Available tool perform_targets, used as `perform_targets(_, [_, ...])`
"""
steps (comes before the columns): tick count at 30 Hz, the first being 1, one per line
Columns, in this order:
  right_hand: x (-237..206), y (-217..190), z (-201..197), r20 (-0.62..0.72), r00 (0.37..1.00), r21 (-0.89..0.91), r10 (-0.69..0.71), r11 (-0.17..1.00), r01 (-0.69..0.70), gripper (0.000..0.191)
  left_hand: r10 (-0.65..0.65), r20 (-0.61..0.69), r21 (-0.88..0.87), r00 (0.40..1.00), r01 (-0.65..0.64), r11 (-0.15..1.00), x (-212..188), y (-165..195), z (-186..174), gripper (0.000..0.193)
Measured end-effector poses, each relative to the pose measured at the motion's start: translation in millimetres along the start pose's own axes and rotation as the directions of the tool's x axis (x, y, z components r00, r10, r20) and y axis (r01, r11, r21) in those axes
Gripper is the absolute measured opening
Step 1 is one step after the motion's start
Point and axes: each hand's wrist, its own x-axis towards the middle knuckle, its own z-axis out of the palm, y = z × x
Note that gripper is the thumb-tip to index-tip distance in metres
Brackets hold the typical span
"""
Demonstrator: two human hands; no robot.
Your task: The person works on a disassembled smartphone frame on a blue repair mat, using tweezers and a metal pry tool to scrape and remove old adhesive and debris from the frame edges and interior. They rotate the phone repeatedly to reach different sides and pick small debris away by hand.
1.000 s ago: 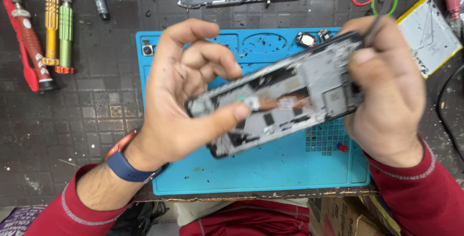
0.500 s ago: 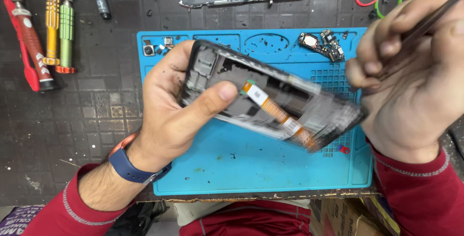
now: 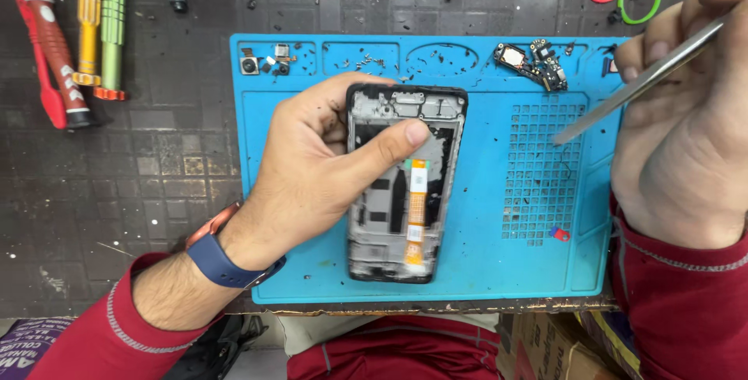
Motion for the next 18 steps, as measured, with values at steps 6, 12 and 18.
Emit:
perform_targets(6, [-1.5, 3.9, -5.4, 0.002, 0.999, 0.034, 0.04, 0.999, -0.04, 0.014, -0.094, -0.009, -0.041, 0.996, 0.093, 0.995, 1.3, -0.3, 1.4, 0.03])
perform_targets(12, [1.3, 6.9, -15.1, 0.003, 0.989, 0.173, 0.15, 0.974, -0.148, 0.018, -0.055, -0.004, 0.088, 0.999, 0.055, 0.995, 0.5, 3.1, 1.0, 0.029])
perform_targets(18, [6.4, 4.9, 0.2, 0.11, 0.965, 0.16, 0.24, 0.953, -0.255, 0.021, -0.049, 0.045, 0.164, 0.998, 0.041, 0.986, -1.7, 11.0, 2.6, 0.038])
